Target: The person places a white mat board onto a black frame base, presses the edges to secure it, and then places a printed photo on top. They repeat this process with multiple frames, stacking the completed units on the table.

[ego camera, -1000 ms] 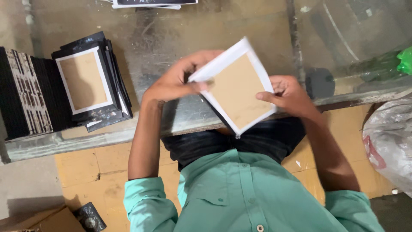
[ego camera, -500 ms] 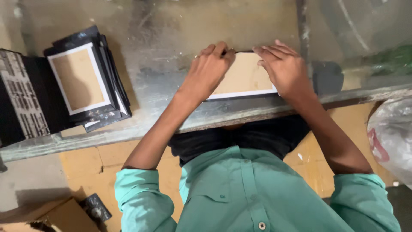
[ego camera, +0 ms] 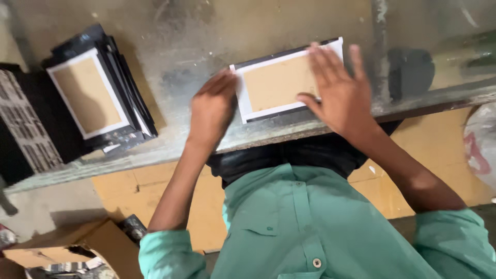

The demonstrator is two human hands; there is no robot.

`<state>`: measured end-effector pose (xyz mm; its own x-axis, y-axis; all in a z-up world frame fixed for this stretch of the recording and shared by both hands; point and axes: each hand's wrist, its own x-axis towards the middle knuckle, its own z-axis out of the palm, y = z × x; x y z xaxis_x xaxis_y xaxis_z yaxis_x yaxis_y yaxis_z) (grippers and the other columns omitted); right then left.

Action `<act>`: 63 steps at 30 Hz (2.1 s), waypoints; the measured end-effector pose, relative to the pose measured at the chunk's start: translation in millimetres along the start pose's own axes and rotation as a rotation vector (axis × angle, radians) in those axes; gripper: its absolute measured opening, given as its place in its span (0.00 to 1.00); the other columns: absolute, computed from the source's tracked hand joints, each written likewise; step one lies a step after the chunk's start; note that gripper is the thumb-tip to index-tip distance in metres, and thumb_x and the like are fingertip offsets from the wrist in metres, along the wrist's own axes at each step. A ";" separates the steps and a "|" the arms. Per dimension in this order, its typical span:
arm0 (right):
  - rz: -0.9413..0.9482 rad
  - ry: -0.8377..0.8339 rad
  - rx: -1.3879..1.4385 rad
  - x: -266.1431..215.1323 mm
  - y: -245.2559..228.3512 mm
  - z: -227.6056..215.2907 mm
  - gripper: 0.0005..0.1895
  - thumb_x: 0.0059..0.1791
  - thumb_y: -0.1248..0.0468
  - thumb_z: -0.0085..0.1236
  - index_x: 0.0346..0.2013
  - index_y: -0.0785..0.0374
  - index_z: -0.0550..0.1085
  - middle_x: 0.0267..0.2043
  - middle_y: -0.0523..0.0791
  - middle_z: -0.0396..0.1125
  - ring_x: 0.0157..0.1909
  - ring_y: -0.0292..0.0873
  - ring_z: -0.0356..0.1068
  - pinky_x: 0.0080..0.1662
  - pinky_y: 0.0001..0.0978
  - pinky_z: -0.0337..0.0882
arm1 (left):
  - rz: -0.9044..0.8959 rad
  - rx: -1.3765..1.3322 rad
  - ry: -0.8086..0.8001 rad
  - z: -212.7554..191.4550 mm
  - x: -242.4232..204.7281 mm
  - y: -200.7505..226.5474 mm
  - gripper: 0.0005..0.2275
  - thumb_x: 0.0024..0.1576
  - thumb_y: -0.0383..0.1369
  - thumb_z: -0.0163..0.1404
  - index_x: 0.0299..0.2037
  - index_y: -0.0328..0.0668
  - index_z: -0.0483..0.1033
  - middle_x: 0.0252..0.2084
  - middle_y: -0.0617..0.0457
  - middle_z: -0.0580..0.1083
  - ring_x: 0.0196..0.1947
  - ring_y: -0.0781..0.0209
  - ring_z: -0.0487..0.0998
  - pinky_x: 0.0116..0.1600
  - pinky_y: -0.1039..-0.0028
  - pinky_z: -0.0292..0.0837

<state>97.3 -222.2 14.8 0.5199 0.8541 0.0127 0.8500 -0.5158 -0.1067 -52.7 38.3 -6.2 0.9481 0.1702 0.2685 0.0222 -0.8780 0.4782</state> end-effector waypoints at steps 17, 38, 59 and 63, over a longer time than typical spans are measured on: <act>0.353 0.162 0.054 -18.4 33.9 0.6 0.70 0.45 0.17 0.43 0.75 0.78 0.57 0.81 0.59 0.46 0.83 0.59 0.32 0.66 0.81 0.20 | 0.231 -0.241 -0.175 63.0 98.0 68.1 0.28 0.67 0.29 0.45 0.76 0.29 0.49 0.65 0.29 0.68 0.70 0.34 0.66 0.75 0.53 0.58; 0.338 0.499 1.632 -5.8 20.8 38.1 0.49 0.49 0.68 0.65 0.74 0.66 0.43 0.75 0.55 0.49 0.69 0.49 0.62 0.62 0.37 0.72 | -0.459 -1.260 -0.568 36.7 66.8 28.6 0.26 0.54 0.31 0.53 0.66 0.48 0.63 0.41 0.60 0.78 0.36 0.71 0.79 0.34 0.80 0.79; 0.643 0.039 1.598 35.2 65.6 31.9 0.06 0.55 0.66 0.61 0.45 0.64 0.79 0.41 0.44 0.76 0.40 0.37 0.77 0.42 0.32 0.76 | -0.797 -1.625 0.001 66.7 81.4 23.2 0.06 0.59 0.28 0.56 0.29 0.36 0.80 0.27 0.55 0.76 0.24 0.67 0.74 0.33 0.74 0.71; 0.561 0.043 1.561 35.9 67.5 19.9 0.09 0.55 0.65 0.61 0.50 0.64 0.78 0.43 0.43 0.76 0.42 0.35 0.75 0.42 0.30 0.75 | -0.665 -1.476 -0.006 70.8 87.3 16.0 0.06 0.53 0.23 0.56 0.37 0.34 0.85 0.33 0.50 0.82 0.30 0.66 0.80 0.39 0.75 0.76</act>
<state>171.7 -225.1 -11.7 0.7366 0.5810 -0.3463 -0.3161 -0.1570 -0.9357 52.9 7.4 -34.3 0.8971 0.3196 -0.3051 0.1034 0.5195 0.8482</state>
